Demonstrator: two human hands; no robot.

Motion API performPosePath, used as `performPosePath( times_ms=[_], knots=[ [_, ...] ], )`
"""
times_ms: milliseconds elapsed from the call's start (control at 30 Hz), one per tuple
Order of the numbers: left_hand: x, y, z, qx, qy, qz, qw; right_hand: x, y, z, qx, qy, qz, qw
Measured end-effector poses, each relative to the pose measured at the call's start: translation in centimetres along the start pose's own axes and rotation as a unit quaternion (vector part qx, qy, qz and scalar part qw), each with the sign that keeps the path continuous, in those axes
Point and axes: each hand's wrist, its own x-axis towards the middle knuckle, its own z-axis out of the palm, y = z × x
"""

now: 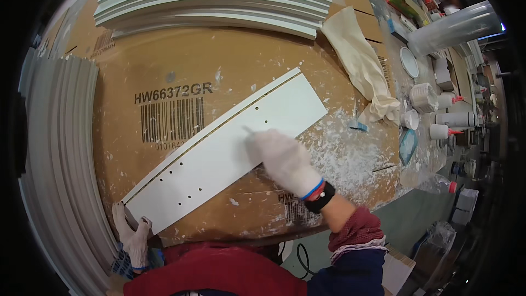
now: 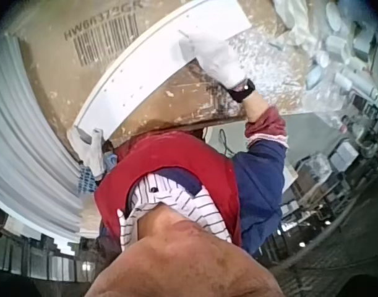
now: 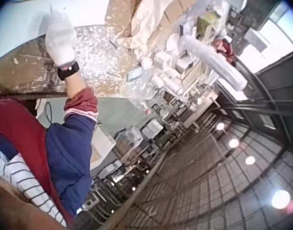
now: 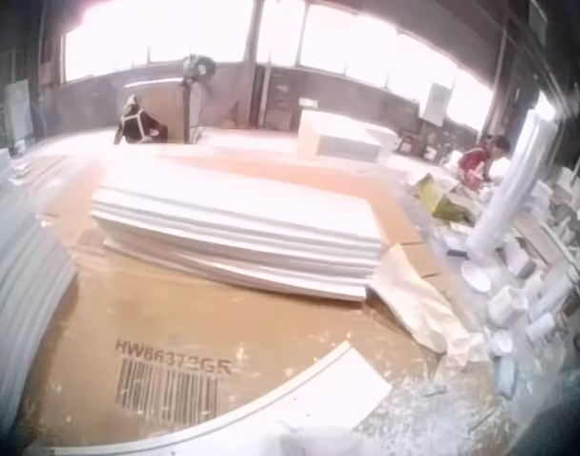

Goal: The person wipes the surface of white rectangular panels with a cloth. They handle the panels one at a time, flipping them over to clean both sides, and then stack them on a pile on the table.

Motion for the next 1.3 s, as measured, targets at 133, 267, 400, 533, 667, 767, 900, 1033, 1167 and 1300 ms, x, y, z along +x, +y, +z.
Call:
performPosePath(
  times_ms=[133, 267, 400, 533, 667, 767, 900, 1033, 1167, 1300],
  knots=[
    [-0.1, -0.5, 0.1, -0.001, -0.006, 0.001, 1.0, -0.5, 10.0, -3.2, -0.191, 0.116, 0.158, 0.962],
    [0.0, -0.4, 0.2, -0.001, -0.003, 0.013, 1.0, -0.5, 8.0, -4.2, -0.084, 0.12, 0.164, 0.975],
    [0.3, 0.1, -0.1, -0.028, -0.026, -0.015, 0.999, -0.8, -1.4, -0.3, -0.023, 0.009, -0.086, 0.996],
    [0.1, -2.0, 0.4, -0.019, -0.028, 0.007, 0.999, -0.4, 1.4, -0.1, -0.063, 0.044, 0.027, 0.997],
    [0.0, -1.9, 0.4, -0.018, -0.028, 0.009, 0.999, 0.7, 10.1, -4.6, -0.176, 0.078, 0.235, 0.953],
    [0.0, -1.1, -0.1, -0.036, -0.03, -0.002, 0.999, 1.1, 8.1, -5.3, -0.119, 0.089, 0.205, 0.968],
    [0.2, -0.9, 0.1, -0.042, -0.025, 0.001, 0.999, 0.4, 0.5, -0.6, 0.049, 0.037, -0.033, 0.998],
    [0.2, -1.0, 0.3, -0.029, -0.001, 0.014, 0.999, 0.4, 2.9, 0.9, -0.02, 0.177, -0.088, 0.98],
    [0.0, -1.1, 0.0, -0.051, -0.023, -0.023, 0.998, 0.3, 9.2, -3.5, -0.147, 0.101, 0.193, 0.965],
    [-0.2, -1.4, 0.2, -0.055, -0.016, -0.004, 0.998, 0.2, 9.0, -4.2, -0.119, 0.112, 0.201, 0.966]
  ],
)
